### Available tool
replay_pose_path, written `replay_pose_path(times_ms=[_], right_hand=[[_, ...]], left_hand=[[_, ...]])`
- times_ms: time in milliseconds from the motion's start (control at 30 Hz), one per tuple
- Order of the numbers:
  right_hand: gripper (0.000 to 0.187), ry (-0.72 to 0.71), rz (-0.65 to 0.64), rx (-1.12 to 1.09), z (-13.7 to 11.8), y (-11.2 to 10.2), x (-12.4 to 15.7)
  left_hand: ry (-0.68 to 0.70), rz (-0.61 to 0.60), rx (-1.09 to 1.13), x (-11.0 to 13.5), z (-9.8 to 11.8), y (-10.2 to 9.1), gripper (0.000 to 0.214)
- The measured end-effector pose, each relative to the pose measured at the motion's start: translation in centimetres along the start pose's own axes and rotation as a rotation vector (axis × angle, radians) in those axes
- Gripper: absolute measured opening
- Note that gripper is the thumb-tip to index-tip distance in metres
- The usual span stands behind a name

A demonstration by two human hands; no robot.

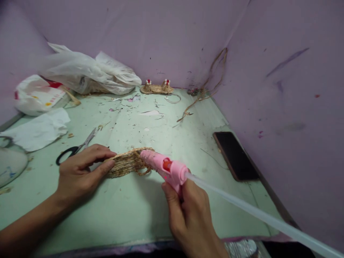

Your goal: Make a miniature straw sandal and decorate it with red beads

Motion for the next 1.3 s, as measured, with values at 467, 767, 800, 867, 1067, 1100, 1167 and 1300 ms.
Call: replay_pose_path(times_ms=[467,767,800,867,1067,1100,1167,1300], right_hand=[[0.014,0.051,0.004,-0.046,0.1,0.1,0.1],[0.021,0.180,0.001,-0.099,0.9,-0.1,0.6],[0.021,0.175,-0.006,-0.098,0.9,-0.1,0.5],[0.019,0.141,-0.018,-0.100,0.9,-0.1,0.4],[0.018,0.084,-0.028,-0.080,0.5,-0.2,0.1],[0.018,0.078,-0.039,-0.080,0.5,-0.2,0.1],[0.018,0.080,-0.036,-0.067,0.4,-0.3,0.0],[0.018,0.076,-0.033,-0.041,0.3,-0.3,-0.1]], left_hand=[[-0.003,-0.011,0.010,0.2,0.0,0.0,0.011],[-0.028,-0.086,0.003,-0.9,0.4,0.1,0.006],[-0.033,-0.101,0.004,-1.1,0.6,0.2,0.007],[-0.048,-0.137,-0.005,-1.4,0.8,0.2,0.008],[-0.014,-0.164,-0.098,-1.8,1.6,0.5,0.005],[-0.006,-0.166,-0.110,-1.9,1.6,0.6,0.007],[-0.003,-0.185,-0.127,-2.1,1.7,0.8,0.008],[-0.035,-0.235,-0.166,-2.4,1.8,1.2,0.011]])
Point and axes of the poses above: each hand's wrist, its own x-axis away from the middle knuckle, its own y-axis out of the palm, z = x × y, the point moved 4 cm from there along -x, towards the middle knuckle, and after that the axes turned 6 degrees about -x, right-handed, at the moved point
